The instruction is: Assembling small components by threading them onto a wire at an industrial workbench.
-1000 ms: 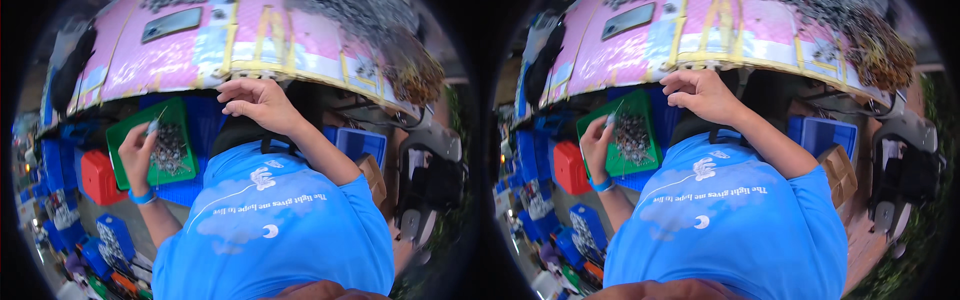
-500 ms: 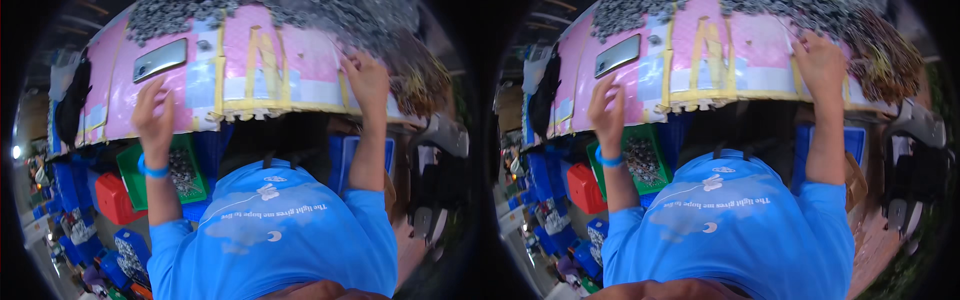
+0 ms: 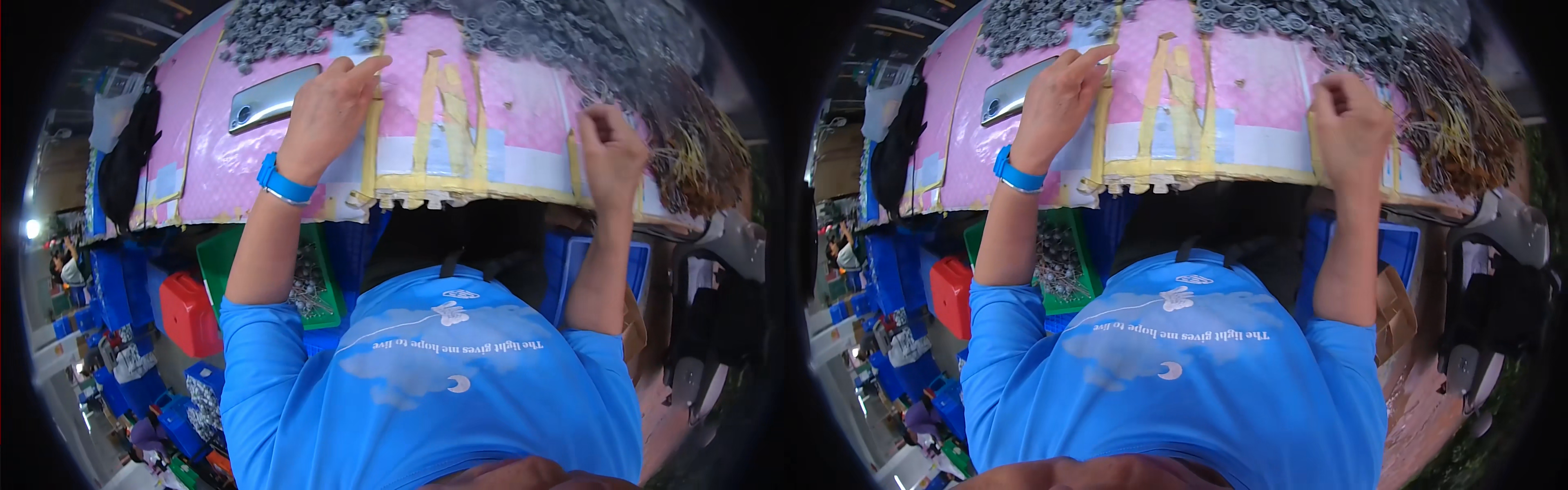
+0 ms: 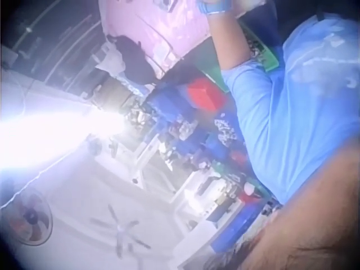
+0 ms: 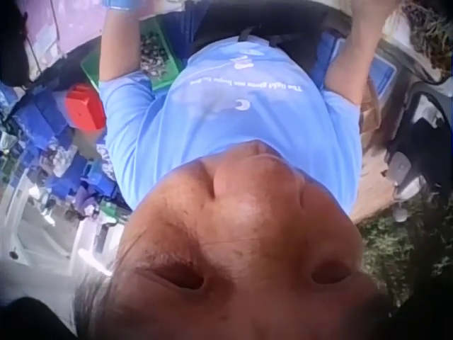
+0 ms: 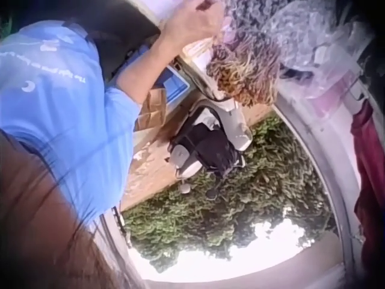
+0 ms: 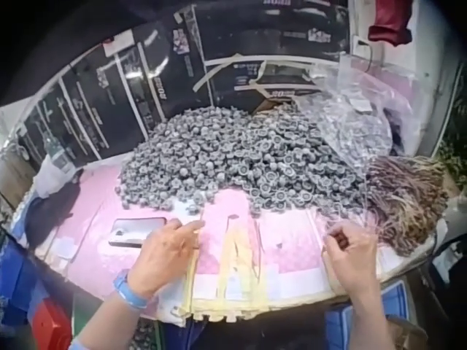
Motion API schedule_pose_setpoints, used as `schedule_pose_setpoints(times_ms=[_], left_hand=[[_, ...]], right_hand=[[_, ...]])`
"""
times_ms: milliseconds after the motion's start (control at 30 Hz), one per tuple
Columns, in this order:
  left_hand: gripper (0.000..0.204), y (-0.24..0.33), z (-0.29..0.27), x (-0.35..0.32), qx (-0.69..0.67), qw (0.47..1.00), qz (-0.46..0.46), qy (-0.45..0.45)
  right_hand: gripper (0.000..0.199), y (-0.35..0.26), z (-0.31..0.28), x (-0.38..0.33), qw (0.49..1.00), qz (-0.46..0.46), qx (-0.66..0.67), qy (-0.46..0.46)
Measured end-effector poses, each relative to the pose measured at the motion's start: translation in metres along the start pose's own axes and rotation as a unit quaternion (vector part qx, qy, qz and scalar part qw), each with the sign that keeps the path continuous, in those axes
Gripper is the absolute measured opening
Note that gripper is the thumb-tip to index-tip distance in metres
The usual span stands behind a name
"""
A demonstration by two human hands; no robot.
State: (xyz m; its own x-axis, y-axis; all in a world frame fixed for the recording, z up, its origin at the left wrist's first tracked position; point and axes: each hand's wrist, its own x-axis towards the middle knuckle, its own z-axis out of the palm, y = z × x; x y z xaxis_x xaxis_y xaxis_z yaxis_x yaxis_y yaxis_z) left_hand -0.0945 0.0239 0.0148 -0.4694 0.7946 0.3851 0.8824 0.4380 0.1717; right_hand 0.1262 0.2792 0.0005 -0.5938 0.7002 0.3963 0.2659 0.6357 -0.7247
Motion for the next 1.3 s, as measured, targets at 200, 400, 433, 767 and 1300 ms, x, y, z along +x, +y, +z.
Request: schedule_pose_setpoints(times_ms=[200, 400, 433, 767, 1300], left_hand=[[0.033, 0.030, -0.001, -0.031, -0.639, 0.726, -0.253, 0.020], [0.034, 0.094, 0.007, -0.074, -0.725, 0.647, -0.221, -0.082], [0.033, 0.109, 0.007, -0.077, -0.737, 0.635, -0.211, -0.101], [0.031, 0.138, 0.024, -0.077, -0.596, 0.771, -0.211, -0.072], [0.036, 0.142, 0.015, -0.101, -0.628, 0.743, -0.230, -0.004]], right_hand=[[0.008, 0.000, 0.000, -0.047, 0.994, 0.057, 0.092, 0.035], [0.008, -0.006, -0.008, -0.074, 0.894, 0.123, 0.423, 0.078], [0.007, -0.010, -0.007, -0.077, 0.790, 0.219, 0.571, 0.049], [0.013, -0.056, 0.012, -0.125, 0.849, 0.165, 0.449, -0.226], [0.023, -0.046, 0.010, -0.131, 0.444, 0.328, 0.769, -0.324]])
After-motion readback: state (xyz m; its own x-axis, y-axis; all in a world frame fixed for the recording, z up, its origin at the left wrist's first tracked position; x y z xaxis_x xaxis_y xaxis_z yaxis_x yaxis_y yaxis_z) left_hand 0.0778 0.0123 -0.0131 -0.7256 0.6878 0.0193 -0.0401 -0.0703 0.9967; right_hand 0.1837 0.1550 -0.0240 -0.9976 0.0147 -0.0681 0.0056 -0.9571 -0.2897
